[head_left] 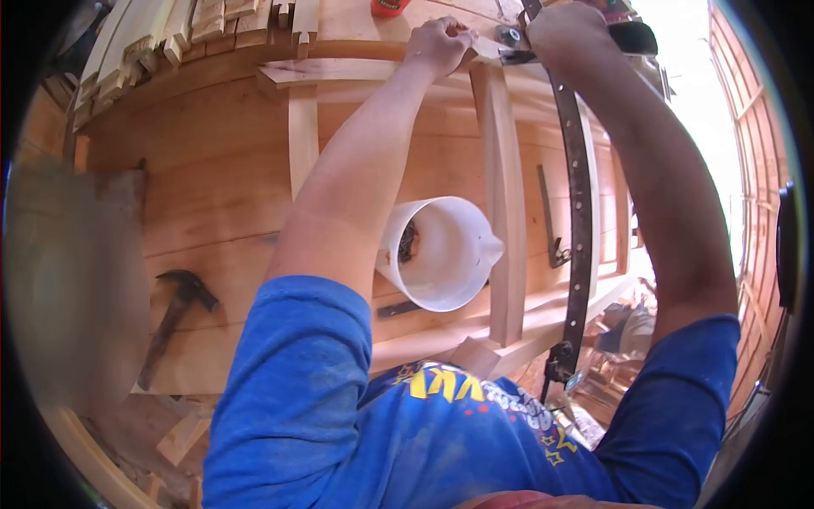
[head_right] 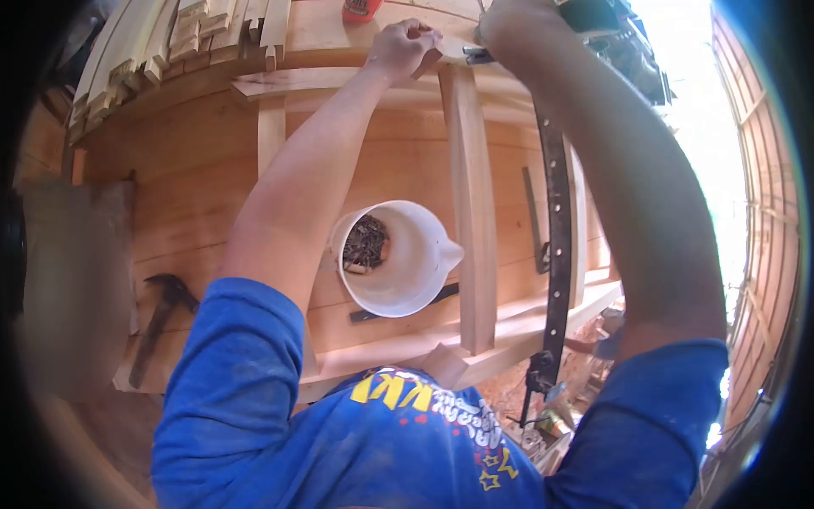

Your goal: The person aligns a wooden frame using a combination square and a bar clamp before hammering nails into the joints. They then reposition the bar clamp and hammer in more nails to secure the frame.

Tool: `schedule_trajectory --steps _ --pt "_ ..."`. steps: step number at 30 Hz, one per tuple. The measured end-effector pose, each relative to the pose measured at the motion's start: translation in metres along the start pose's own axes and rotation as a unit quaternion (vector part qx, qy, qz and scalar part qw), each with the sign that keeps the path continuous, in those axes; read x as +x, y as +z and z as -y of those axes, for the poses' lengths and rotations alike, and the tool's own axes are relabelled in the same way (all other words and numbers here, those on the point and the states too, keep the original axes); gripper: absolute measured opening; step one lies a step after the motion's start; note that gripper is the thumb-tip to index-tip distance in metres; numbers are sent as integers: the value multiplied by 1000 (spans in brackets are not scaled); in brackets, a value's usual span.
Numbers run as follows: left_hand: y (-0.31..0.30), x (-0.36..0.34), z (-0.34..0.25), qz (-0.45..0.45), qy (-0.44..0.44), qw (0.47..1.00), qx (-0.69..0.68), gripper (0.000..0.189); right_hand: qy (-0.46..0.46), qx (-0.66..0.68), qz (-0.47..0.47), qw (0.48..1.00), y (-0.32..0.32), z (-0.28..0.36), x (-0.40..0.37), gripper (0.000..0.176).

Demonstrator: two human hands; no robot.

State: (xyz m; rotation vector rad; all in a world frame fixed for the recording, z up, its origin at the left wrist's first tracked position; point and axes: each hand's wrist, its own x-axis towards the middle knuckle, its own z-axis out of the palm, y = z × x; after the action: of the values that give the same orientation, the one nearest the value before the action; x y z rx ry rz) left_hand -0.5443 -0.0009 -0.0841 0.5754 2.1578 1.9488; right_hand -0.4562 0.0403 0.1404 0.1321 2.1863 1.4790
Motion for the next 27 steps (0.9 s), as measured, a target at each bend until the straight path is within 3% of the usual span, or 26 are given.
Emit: schedule_trajectory --steps 5,11,16,19,21,24,27 --pt "0 2 4 6 23 1000 15 43 7 98 -23 995 -10 -29 -22 24" --pt "-1 1 1 6 24 1000 18 42 -3 75 -87 993 -4 -41 12 22" --pt "2 6 4 19 28 999 11 37 -66 63 -105 990 9 -45 12 30" --pt "2 11 2 41 17 999 -27 35 -40 67 -90 993 0 -47 17 32" --pt "-2 8 -12 42 27 998 -36 34 -78 48 -38 995 -15 -53 17 33" --pt "11 -7 -59 7 226 970 89 34 -72 41 -27 996 -13 -58 19 34" --pt "27 -19 -116 141 180 957 179 41 -48 38 -61 996 -1 -64 19 31"
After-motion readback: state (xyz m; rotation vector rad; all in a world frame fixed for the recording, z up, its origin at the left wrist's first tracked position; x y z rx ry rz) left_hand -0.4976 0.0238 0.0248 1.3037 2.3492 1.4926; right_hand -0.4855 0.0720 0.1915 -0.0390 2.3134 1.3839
